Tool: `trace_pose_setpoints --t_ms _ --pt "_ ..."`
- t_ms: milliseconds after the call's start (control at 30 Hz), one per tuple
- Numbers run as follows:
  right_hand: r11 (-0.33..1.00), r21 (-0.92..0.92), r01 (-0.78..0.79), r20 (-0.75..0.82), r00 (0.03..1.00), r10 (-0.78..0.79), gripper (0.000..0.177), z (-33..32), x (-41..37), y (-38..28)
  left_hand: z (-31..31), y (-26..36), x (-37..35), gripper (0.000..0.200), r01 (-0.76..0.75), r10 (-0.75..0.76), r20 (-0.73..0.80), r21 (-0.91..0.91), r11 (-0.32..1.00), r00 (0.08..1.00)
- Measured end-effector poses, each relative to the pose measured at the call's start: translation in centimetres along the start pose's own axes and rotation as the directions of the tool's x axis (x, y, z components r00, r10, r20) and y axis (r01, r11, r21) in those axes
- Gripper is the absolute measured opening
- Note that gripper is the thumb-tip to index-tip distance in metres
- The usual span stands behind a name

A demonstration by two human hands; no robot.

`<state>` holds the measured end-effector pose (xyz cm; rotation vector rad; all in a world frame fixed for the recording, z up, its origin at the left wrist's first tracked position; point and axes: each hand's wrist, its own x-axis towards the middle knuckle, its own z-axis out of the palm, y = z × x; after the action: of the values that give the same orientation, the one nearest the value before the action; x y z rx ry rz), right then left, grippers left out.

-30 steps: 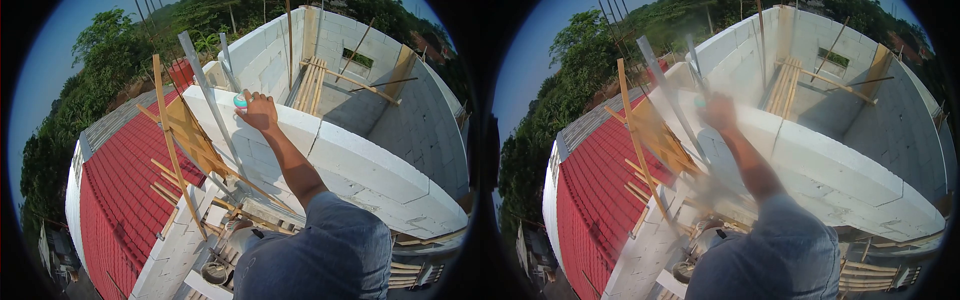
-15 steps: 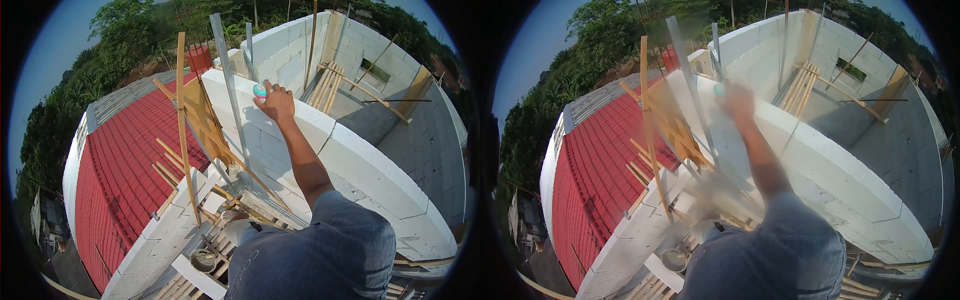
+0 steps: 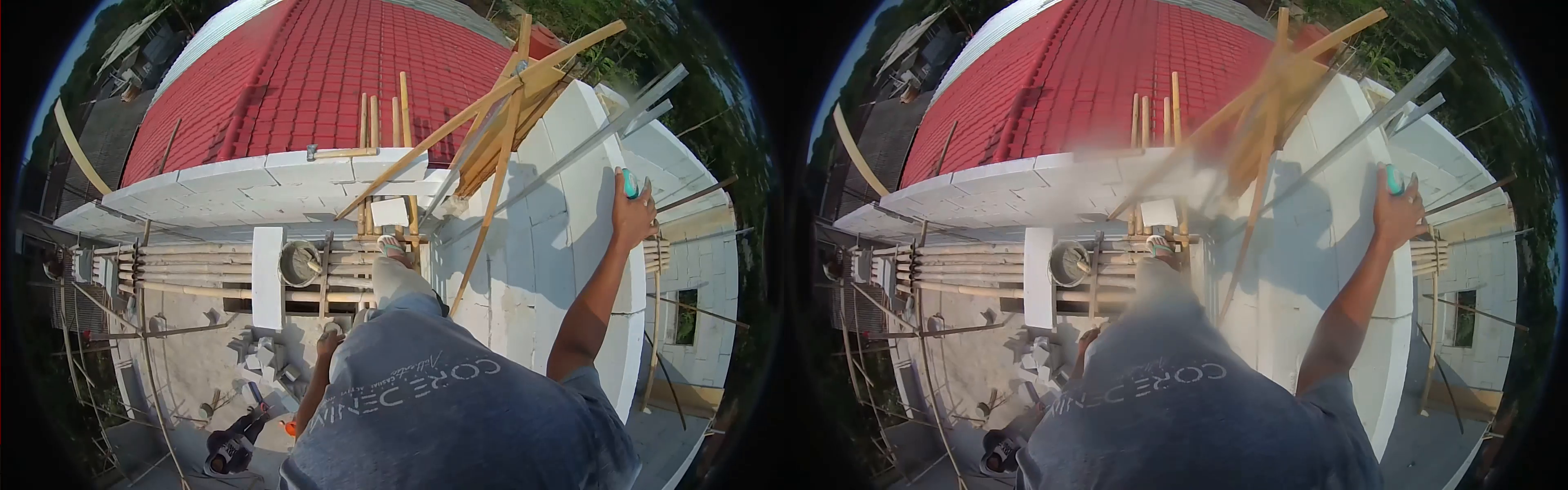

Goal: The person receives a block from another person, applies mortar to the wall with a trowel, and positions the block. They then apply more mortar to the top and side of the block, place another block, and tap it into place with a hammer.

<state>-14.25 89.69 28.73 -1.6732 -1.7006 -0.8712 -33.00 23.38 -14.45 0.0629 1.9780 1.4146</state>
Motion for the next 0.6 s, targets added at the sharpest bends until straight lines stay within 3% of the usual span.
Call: trace_pose_setpoints --t_ms 67,100,133,167,233,267,333,367,400,467,533,600 --pt "0.995 0.021 0.099 -0.225 0.97 -0.092 0.079 -0.3 0.2 0.3 -0.3 -2.3 2.5 0.029 0.103 -0.094 -0.051 0.229 0.968 0.994" --pt "0.984 0.104 0.147 -0.331 0.938 -0.105 0.07 -0.4 0.3 0.5 0.0 0.2 1.5 0.032 0.215 -0.221 -0.121 -0.063 0.975 0.968" --pt "0.962 0.186 0.2 -0.432 0.896 -0.102 0.061 -0.6 0.1 0.4 0.0 5.2 -0.1 0.035 0.282 -0.353 -0.154 -0.356 0.891 0.923" --pt "0.948 0.213 0.235 -0.437 0.891 -0.123 0.061 -1.2 -0.6 0.0 -0.4 8.5 -0.9 0.038 0.203 -0.271 -0.159 -0.349 0.915 0.949" --pt "0.785 0.353 0.509 -0.622 0.754 -0.21 0.045 -2.7 -2.4 -2.5 -1.4 15.8 -2.2 0.046 0.021 -0.101 -0.179 -0.401 0.916 0.979" --pt "0.76 0.375 0.53 -0.625 0.751 -0.215 0.045 -3.0 -4.0 -4.8 -1.8 19.6 -3.0 0.051 -0.073 -0.016 -0.191 -0.448 0.891 0.981" --pt "0.499 0.71 0.497 -0.394 0.867 -0.305 0.039 -2.8 -9.3 -8.6 -2.7 25.2 -4.2 0.064 -0.278 0.197 -0.2 -0.567 0.776 0.96" --pt "0.392 0.84 0.374 -0.23 0.901 -0.368 0.04 -1.8 -12.1 -10.4 -3.0 28.9 -5.4 0.07 -0.397 0.356 -0.195 -0.617 0.679 0.914" --pt "0.292 0.931 0.218 -0.069 0.892 -0.447 0.042 -0.8 -15.1 -12.2 -3.3 32.7 -7.0 0.076 -0.501 0.509 -0.203 -0.661 0.559 0.837" --pt "0.255 0.967 0.016 0.15 0.774 -0.616 0.047 -0.2 -20.6 -15.0 -3.8 38.5 -10.6 0.084 -0.677 0.776 -0.184 -0.631 0.377 0.604" --pt "0.176 0.984 0.002 0.145 0.558 -0.817 0.055 2.7 -25.7 -16.4 -3.2 43.9 -13.5 0.077 -0.785 0.985 -0.095 -0.617 0.058 0.147" --pt "0.201 0.979 0.022 0.189 0.254 -0.949 0.061 3.7 -29.5 -17.2 -2.1 47.6 -19.1 0.069 -0.828 0.995 -0.029 -0.557 0.064 0.096"
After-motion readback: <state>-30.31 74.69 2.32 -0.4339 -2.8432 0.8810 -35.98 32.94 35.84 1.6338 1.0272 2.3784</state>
